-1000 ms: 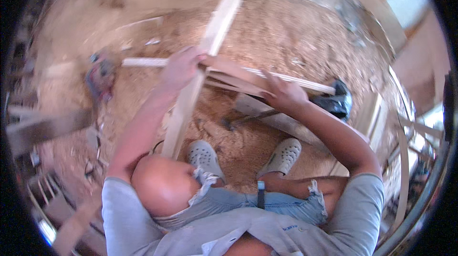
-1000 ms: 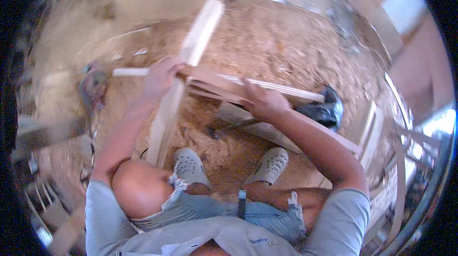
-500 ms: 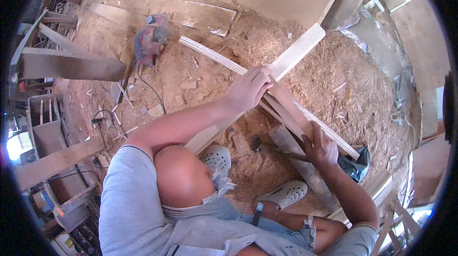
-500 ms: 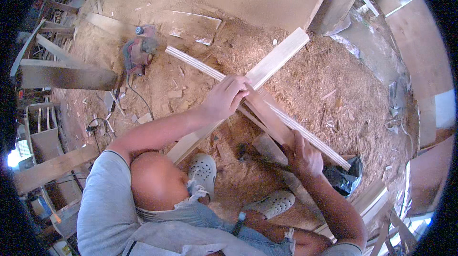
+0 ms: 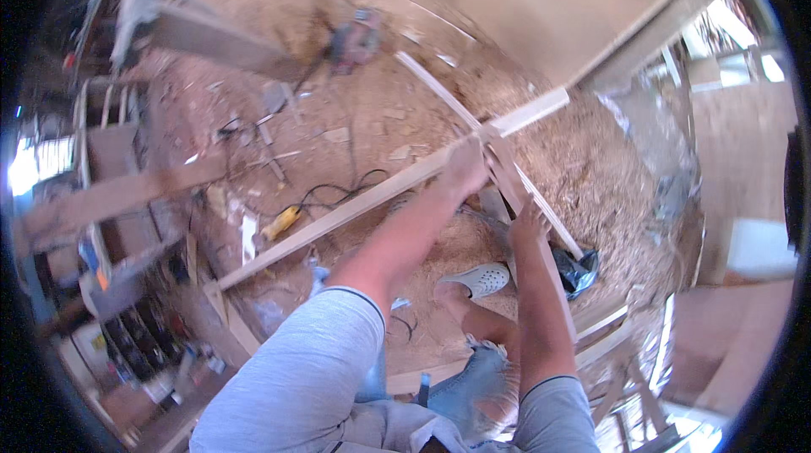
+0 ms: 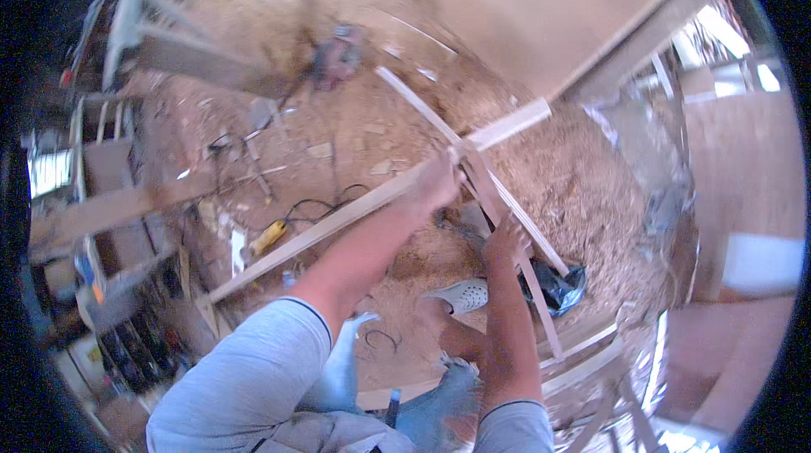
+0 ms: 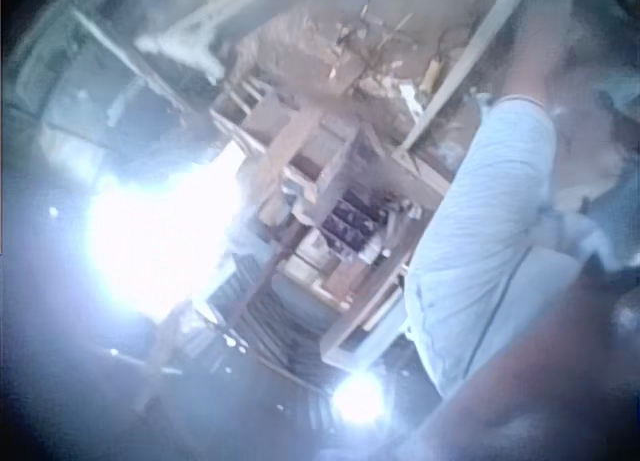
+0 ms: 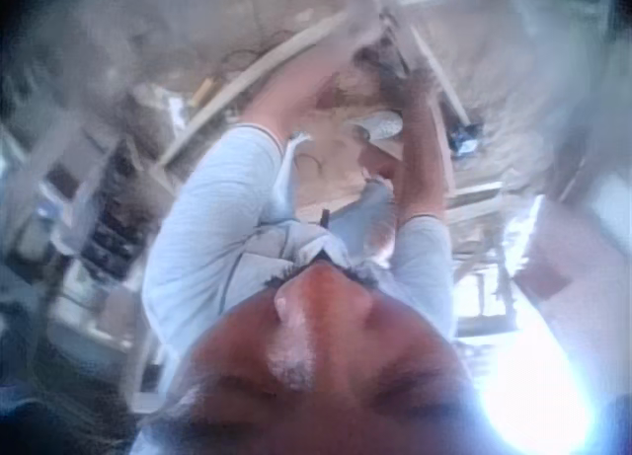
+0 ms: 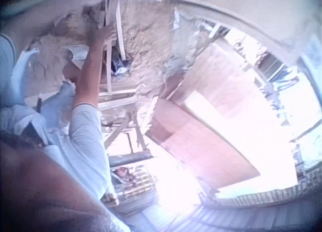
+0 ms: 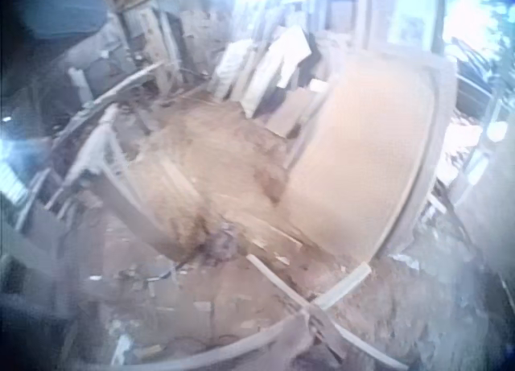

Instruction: The person constructs a wooden frame by hammering nails into wooden planks and shaping pieces with an axe, then cuts a wooden board using a circular saw.

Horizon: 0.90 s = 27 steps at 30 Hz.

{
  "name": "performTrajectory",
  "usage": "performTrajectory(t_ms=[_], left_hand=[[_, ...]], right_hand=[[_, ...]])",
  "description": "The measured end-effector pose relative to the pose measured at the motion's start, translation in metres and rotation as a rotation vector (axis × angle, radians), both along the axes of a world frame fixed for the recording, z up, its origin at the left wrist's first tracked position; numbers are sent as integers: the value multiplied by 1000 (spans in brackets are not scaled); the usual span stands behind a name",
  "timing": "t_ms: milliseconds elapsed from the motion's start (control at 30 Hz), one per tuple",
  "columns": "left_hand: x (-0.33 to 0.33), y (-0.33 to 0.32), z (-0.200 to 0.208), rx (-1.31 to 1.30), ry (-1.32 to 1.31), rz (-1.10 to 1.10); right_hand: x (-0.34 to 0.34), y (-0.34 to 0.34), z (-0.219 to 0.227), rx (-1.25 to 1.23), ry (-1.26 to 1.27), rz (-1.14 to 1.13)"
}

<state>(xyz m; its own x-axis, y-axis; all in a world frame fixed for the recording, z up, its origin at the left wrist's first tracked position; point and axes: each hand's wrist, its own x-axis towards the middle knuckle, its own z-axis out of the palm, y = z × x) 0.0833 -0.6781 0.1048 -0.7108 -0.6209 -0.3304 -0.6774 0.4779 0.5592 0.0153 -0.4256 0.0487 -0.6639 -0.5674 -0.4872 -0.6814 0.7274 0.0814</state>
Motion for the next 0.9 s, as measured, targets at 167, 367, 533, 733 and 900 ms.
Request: performTrajectory(t_ms=[167,367,533,733,900], left_hand=[[185,54,246,293,127,10],[542,120,384,95,-247,718],[780,241,441,68,-323,1220],[926,390,420,334,-567,1106],[1042,406,413,501,-399,1133]], right_hand=[[87,-52,209,-80,-585,71],[187,-8,318,17,-625,537],[221,2,375,170,-649,717],[263,-19,394,62,-509,1031],[412,-31,417,285,-416,803]])
